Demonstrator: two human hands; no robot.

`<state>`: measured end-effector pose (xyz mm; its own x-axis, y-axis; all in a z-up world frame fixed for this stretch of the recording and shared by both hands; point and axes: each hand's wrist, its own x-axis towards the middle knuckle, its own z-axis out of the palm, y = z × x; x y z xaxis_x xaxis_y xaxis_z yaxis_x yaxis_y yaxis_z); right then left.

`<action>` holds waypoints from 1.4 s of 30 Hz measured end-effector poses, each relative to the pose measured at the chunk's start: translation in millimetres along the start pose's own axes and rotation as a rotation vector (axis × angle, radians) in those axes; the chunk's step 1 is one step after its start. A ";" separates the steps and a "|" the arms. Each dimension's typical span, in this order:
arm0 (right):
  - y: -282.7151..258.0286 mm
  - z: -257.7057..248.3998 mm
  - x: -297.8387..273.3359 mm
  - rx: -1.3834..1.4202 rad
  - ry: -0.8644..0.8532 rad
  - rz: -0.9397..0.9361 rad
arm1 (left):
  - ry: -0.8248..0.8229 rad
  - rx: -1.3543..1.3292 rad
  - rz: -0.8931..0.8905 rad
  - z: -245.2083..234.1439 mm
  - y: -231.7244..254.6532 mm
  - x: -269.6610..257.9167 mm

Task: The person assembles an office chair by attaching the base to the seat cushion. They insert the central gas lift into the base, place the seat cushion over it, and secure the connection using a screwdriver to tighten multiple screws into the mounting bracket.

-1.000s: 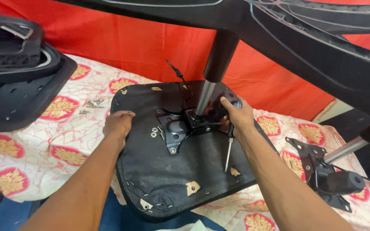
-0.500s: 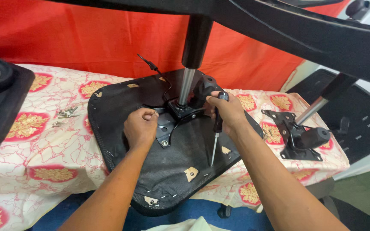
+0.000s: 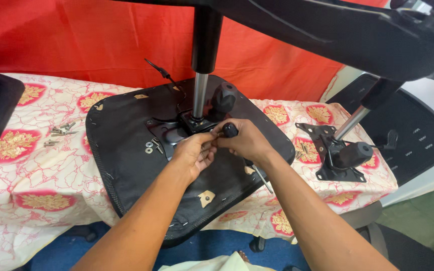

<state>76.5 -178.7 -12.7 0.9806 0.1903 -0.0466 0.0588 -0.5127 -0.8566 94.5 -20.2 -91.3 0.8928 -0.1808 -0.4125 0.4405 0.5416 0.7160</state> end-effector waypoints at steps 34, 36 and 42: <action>49.9 -97.4 69.9 0.170 -0.251 -0.184 | 1.125 1.323 0.266 -81.8 43.3 9.6; 54.0 -102.8 70.8 0.169 -0.260 -0.186 | 1.136 1.281 0.260 -84.3 41.1 9.5; 66.6 -118.0 73.5 0.222 -0.283 -0.185 | 1.263 1.176 0.281 -74.7 42.3 -2.1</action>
<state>174.6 -297.7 -12.5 0.8652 0.5014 0.0051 0.1568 -0.2609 -0.9525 104.2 64.4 -102.2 0.5841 0.8103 0.0468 0.6371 -0.4935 0.5921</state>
